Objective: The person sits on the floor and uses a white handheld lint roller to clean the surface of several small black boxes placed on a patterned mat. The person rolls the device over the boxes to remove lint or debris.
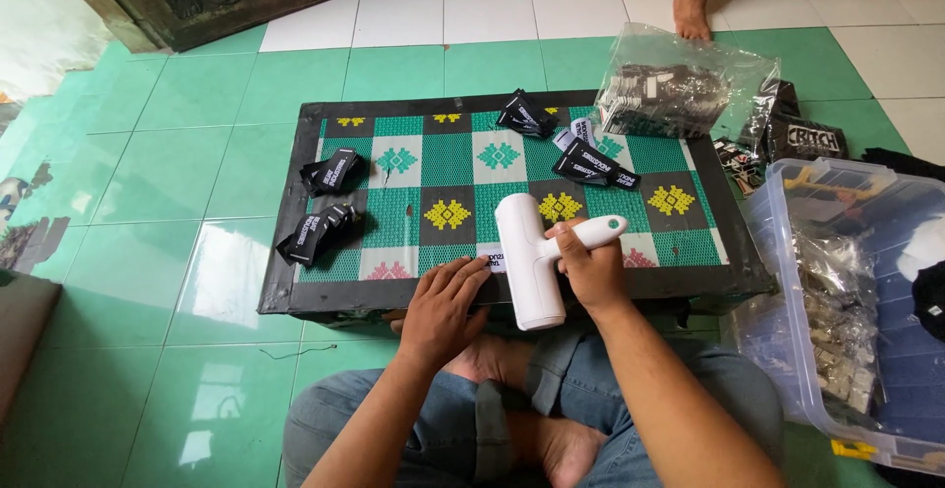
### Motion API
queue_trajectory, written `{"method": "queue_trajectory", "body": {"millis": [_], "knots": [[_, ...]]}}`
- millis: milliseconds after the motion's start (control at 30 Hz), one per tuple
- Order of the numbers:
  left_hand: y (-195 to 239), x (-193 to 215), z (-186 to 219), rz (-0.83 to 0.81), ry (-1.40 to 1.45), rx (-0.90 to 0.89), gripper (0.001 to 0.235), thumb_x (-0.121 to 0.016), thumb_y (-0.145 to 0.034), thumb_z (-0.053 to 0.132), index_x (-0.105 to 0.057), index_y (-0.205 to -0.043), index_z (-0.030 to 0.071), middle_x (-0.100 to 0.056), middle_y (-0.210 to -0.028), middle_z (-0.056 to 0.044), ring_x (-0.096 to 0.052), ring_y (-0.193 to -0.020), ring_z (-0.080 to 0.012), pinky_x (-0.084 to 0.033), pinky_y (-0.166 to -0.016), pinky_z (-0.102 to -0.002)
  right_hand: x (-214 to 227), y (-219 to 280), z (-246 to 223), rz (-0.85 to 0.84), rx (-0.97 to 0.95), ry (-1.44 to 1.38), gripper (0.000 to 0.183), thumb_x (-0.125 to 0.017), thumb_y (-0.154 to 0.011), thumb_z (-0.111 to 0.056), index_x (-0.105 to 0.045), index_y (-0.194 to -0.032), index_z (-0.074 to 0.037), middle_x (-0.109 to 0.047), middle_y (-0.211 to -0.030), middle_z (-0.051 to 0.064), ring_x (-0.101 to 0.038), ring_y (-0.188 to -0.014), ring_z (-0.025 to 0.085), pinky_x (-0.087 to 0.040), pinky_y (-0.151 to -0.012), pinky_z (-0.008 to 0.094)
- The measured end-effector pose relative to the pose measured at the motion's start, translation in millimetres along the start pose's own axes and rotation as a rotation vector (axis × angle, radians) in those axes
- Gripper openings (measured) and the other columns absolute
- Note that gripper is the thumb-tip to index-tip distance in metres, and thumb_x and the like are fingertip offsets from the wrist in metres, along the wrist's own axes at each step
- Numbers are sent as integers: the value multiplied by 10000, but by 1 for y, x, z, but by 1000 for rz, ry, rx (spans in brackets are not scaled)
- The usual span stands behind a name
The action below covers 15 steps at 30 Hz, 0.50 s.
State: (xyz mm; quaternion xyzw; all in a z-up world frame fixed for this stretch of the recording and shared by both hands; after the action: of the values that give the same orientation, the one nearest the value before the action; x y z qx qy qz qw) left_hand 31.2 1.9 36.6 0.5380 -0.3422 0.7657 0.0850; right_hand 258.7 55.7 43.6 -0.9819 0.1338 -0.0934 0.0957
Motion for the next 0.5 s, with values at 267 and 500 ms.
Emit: {"method": "queue_trajectory", "body": {"millis": [267, 500], "knots": [[2, 0, -2, -2, 29, 26, 506, -665, -908, 316, -584, -1382, 161, -607, -1390, -58, -519, -1372, -247, -368, -1148, -434, -11, 7, 23, -16, -38, -54, 256, -668, -980, -267, -785, -834, -93, -508, -406, 66, -519, -400, 120, -469, -416, 245], [-1, 6, 2, 17, 16, 23, 499, -677, -904, 313, -610, -1380, 178, -609, -1384, -51, -527, -1365, -247, -377, -1145, -435, 9, 6, 9, 7, -26, 12, 260, -661, -992, -266, -777, -833, -96, -508, -414, 76, -503, -399, 139, -454, -410, 269]]}}
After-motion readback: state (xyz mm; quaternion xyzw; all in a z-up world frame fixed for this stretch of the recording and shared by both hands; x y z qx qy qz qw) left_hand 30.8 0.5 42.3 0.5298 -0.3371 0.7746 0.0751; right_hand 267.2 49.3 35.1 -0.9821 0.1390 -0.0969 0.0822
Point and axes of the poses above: each hand's wrist, its own y-axis away from the middle knuckle, its own x-axis out of the back of the hand, z = x × y, the point moved 8 cm from there along -y, towards the middle knuckle
